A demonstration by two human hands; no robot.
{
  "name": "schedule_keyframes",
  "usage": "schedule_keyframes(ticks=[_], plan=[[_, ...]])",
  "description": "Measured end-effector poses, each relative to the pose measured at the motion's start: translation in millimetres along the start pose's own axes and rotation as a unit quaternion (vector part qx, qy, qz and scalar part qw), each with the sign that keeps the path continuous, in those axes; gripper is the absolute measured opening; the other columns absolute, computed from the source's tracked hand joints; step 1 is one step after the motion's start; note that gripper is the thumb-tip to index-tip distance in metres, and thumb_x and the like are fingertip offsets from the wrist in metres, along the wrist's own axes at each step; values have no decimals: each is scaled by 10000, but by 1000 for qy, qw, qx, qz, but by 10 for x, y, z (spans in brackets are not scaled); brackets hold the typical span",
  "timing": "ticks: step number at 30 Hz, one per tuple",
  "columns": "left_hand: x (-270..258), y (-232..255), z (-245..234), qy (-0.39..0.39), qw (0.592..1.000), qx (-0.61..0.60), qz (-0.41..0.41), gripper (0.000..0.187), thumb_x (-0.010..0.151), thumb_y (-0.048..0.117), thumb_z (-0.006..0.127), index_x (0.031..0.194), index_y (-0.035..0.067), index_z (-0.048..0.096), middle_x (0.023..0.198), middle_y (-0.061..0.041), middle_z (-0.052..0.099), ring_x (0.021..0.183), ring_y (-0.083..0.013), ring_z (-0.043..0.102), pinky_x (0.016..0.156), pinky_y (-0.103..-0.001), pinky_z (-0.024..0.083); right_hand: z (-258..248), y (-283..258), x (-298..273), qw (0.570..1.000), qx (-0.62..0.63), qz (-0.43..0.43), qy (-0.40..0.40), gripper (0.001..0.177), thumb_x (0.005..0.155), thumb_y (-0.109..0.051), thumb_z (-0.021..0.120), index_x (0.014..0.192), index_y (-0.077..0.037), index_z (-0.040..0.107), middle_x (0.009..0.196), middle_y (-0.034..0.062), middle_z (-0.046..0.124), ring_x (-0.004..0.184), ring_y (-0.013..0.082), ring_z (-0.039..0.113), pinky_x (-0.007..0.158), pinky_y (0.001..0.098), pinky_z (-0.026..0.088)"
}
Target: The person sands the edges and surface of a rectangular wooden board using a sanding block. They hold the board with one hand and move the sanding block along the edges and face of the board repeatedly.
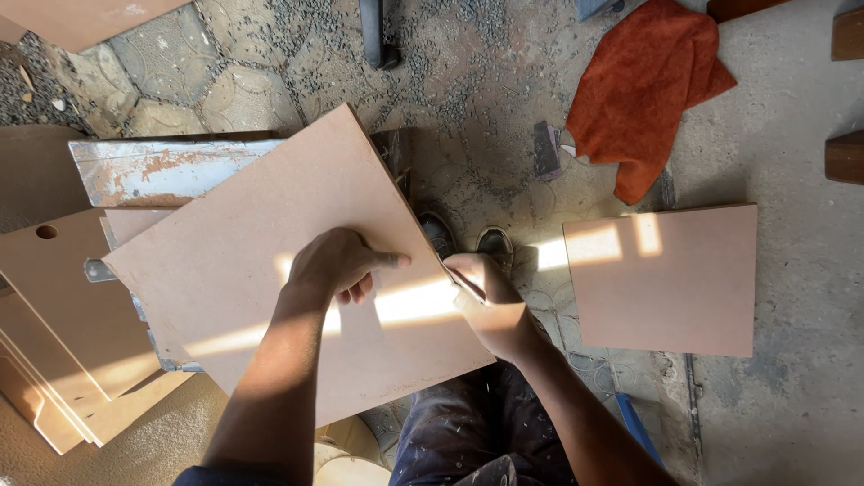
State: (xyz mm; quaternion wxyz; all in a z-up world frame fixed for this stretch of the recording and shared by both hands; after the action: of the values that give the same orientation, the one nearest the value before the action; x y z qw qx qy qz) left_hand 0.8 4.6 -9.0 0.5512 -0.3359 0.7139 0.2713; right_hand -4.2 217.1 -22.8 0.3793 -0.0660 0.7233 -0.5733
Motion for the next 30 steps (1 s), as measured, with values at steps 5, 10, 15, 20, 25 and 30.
schedule_keyframes(ticks=[5,10,15,20,25,30], plan=[[380,-320,72,36,993,-103,42,620,708,588,833,570,2,685,446,-156,589,353,-240,529,413,-305,395,60,377,-79,998,54,0,-30,323,909,-47,638,1229,-11,616,1054,225,642,939,334,637,889,511,504],[369,-251,27,46,993,-106,37,601,684,599,847,535,43,671,418,-128,573,339,-249,532,405,-312,409,-42,599,-168,992,110,60,-28,319,921,-134,639,1222,-30,644,983,138,665,930,222,604,876,414,504],[369,-251,34,47,993,-104,20,612,678,613,841,502,60,648,386,-118,538,341,-262,528,407,-326,402,-60,460,-234,980,97,168,47,191,852,-23,665,1037,-3,709,880,139,720,782,206,623,799,389,526],[334,-245,40,35,994,-105,12,616,671,620,843,501,61,648,384,-123,536,339,-267,535,418,-334,417,-23,504,139,991,96,61,74,161,907,-79,712,1061,-65,758,1058,140,762,1005,180,699,948,376,527],[391,-227,1,46,992,-114,15,613,647,607,865,501,52,647,374,-129,529,330,-263,525,409,-334,407,-52,549,-130,986,86,134,41,193,929,-1,616,1093,42,709,1126,277,724,1063,401,701,1016,528,495],[417,-245,26,45,994,-98,14,634,671,626,856,488,62,634,360,-114,516,314,-239,523,407,-315,402,95,758,363,997,10,-7,78,185,898,-62,728,1068,-106,786,1136,151,696,1115,304,663,987,434,508]])
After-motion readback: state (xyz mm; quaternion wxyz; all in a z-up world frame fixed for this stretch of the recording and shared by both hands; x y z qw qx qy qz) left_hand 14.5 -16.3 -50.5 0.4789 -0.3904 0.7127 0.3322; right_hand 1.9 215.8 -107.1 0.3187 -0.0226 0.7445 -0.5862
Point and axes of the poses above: each hand's wrist, its own x-axis towards the middle knuckle, its own z-axis out of the palm, y = z × x, the point moved 7 cm from there along x, towards the middle knuckle
